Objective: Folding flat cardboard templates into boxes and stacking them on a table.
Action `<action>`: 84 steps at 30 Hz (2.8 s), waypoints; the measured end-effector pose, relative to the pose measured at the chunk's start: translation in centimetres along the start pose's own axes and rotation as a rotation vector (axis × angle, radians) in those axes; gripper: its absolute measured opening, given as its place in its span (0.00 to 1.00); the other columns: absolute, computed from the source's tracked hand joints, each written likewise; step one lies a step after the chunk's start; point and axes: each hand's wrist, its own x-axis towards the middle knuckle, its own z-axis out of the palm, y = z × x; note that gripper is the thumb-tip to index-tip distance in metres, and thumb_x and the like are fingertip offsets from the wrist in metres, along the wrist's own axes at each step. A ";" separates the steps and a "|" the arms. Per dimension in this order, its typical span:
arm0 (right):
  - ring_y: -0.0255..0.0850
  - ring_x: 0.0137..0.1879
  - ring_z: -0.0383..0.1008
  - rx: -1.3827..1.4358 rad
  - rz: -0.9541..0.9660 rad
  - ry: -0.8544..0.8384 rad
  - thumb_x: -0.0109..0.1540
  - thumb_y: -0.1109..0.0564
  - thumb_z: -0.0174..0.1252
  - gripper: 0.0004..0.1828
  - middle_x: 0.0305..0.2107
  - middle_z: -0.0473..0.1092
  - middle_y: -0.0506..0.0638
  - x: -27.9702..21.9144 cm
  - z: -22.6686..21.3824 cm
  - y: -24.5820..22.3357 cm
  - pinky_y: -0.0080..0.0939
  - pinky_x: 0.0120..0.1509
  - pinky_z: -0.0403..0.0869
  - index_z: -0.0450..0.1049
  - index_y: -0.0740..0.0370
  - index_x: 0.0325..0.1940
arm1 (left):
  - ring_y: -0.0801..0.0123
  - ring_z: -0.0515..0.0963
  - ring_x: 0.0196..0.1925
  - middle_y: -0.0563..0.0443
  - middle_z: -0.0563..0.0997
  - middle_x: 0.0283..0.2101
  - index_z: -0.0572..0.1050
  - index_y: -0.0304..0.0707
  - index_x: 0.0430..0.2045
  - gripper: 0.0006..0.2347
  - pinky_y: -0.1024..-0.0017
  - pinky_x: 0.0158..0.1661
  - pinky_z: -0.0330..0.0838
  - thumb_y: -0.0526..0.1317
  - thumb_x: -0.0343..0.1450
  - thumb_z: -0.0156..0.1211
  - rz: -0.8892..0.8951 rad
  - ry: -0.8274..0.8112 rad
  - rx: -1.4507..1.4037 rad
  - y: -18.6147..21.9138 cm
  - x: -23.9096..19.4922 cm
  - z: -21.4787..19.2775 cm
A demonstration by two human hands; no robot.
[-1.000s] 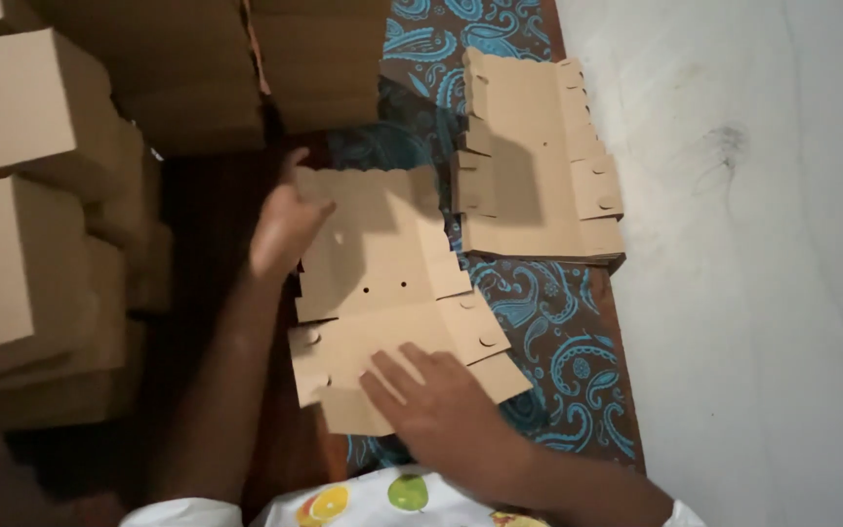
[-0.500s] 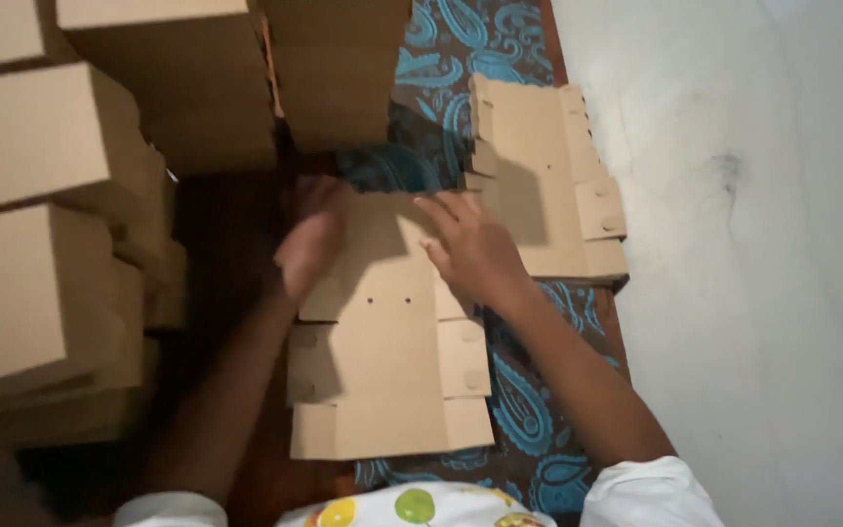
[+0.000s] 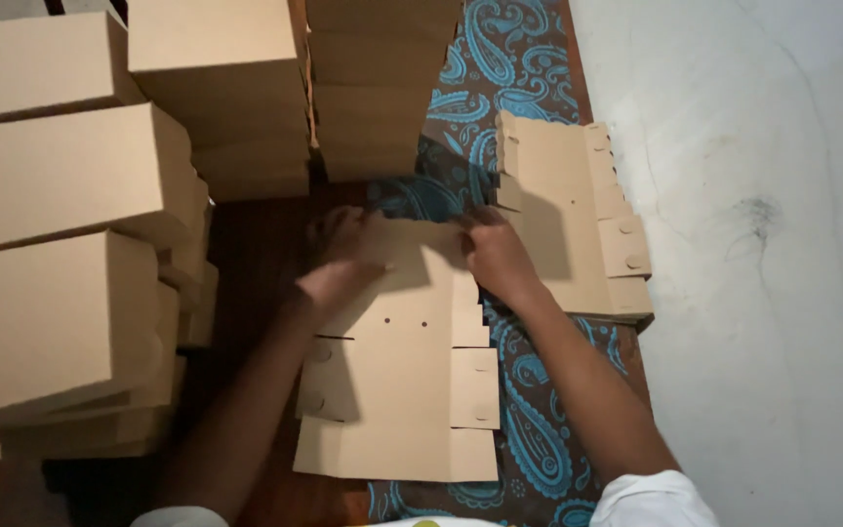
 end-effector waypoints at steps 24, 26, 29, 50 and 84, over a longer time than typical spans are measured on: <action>0.59 0.38 0.81 -0.098 -0.103 -0.030 0.59 0.52 0.55 0.14 0.25 0.78 0.60 -1.6 -4.7 -5.6 0.56 0.43 0.77 0.84 0.59 0.30 | 0.62 0.67 0.73 0.53 0.77 0.62 0.83 0.48 0.41 0.15 0.63 0.69 0.56 0.53 0.71 0.55 0.137 -0.075 0.119 5.7 -2.6 -6.4; 0.60 0.37 0.81 -0.141 -0.109 -0.081 0.59 0.52 0.53 0.15 0.27 0.78 0.61 -1.5 -4.5 -6.3 0.56 0.43 0.78 0.84 0.61 0.35 | 0.60 0.64 0.73 0.54 0.74 0.65 0.80 0.48 0.49 0.19 0.60 0.69 0.54 0.56 0.71 0.55 0.177 -0.063 0.169 5.6 -2.7 -6.0; 0.62 0.38 0.81 -0.158 -0.111 -0.138 0.60 0.53 0.51 0.18 0.31 0.78 0.63 -1.5 -3.0 -6.1 0.57 0.42 0.79 0.82 0.62 0.44 | 0.59 0.61 0.72 0.55 0.70 0.68 0.72 0.49 0.61 0.27 0.56 0.68 0.52 0.59 0.69 0.55 0.233 -0.058 0.299 5.8 -2.6 -5.8; 0.65 0.59 0.72 -0.286 0.004 -0.113 0.63 0.50 0.45 0.22 0.49 0.75 0.64 -2.8 -2.1 -7.2 0.68 0.65 0.62 0.80 0.54 0.55 | 0.48 0.74 0.61 0.43 0.78 0.59 0.76 0.38 0.56 0.31 0.48 0.57 0.64 0.65 0.72 0.46 0.037 -0.088 0.315 13.2 -7.0 -12.2; 0.62 0.51 0.77 -0.298 0.058 -0.132 0.65 0.47 0.55 0.20 0.42 0.76 0.64 -3.3 0.2 -2.8 0.62 0.58 0.70 0.80 0.63 0.51 | 0.55 0.79 0.55 0.59 0.75 0.56 0.79 0.67 0.44 0.15 0.57 0.46 0.75 0.60 0.67 0.62 0.250 0.269 0.294 1.9 -5.8 0.1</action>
